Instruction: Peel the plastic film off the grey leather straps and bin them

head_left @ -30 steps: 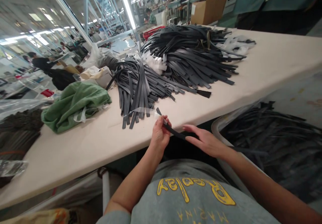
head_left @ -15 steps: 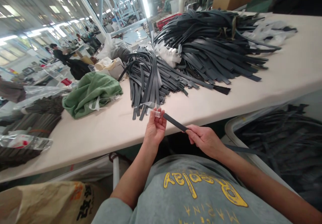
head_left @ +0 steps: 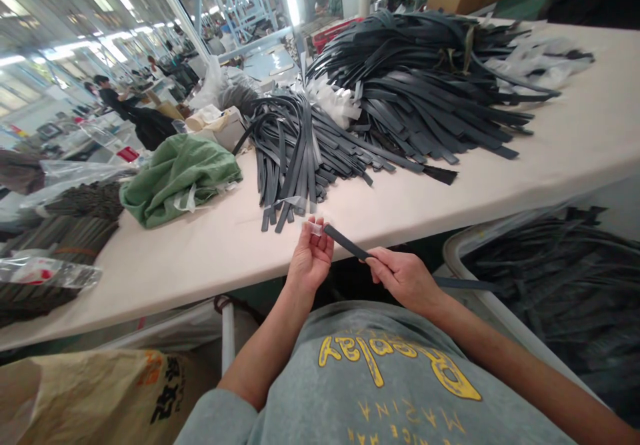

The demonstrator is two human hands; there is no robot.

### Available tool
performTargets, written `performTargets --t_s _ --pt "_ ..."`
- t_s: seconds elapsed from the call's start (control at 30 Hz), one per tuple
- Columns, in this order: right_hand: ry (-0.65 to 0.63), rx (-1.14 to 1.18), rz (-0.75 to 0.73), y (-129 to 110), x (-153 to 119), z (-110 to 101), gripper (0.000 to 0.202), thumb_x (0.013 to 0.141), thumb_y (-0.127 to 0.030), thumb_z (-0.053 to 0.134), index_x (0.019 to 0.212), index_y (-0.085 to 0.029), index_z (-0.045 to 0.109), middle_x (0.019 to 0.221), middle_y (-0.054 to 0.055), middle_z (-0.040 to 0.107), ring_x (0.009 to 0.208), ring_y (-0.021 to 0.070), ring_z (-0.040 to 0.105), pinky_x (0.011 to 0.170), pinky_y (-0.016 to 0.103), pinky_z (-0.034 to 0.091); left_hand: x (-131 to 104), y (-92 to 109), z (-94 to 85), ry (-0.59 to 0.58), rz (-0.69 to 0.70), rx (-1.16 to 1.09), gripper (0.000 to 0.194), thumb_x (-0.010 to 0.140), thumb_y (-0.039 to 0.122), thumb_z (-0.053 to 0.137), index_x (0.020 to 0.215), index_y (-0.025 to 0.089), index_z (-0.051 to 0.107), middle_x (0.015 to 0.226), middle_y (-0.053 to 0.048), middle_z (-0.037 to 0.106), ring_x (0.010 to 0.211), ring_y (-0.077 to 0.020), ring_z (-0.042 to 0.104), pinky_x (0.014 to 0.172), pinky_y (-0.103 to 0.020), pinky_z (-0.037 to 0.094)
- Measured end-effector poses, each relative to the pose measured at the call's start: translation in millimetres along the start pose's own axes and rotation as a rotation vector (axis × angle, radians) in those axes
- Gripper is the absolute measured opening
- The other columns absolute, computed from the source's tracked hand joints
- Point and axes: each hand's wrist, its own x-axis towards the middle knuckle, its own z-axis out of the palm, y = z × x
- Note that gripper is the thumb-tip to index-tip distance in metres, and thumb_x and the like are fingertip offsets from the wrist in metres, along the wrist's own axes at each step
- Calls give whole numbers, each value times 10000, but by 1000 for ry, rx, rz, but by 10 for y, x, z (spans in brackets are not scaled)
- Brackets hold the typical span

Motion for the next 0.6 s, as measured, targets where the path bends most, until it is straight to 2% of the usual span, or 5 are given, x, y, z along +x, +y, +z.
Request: performTargets --t_s 0.2,0.37,0.47,0.53,0.6 --pt "-54 -20 10 -6 49 55 318 979 -351 415 731 -212 557 628 -10 631 553 140 560 583 255 366 -71 -72 -10 8 -37 37 140 946 264 577 943 189 695 878 -19 746 794 -117 714 774 -226 562" --pt "-106 5 55 -57 164 153 322 971 -334 409 723 -205 567 615 4 627 565 151 567 585 264 383 -127 -247 -180 1 -67 101 99 909 247 628 928 175 694 896 -49 743 824 -149 713 783 -261 558" --pt "-238 152 103 14 89 59 250 951 -340 455 1032 -185 635 693 5 670 597 155 615 600 263 441 -151 -251 -329 38 -27 101 87 894 239 647 918 170 694 883 -48 741 806 -133 707 767 -235 544" --pt "-316 255 156 114 -31 -71 376 937 -355 486 1266 -187 552 771 6 696 609 152 642 608 261 485 -180 -210 -445 76 20 84 89 880 247 665 918 173 696 879 -43 742 795 -122 702 756 -222 538" --pt "-339 272 215 216 -147 -185 450 924 -371 501 1339 -196 506 791 4 703 587 149 641 595 264 505 -227 -190 -562 93 56 79 100 859 255 692 917 175 698 879 -39 743 789 -117 699 747 -217 534"
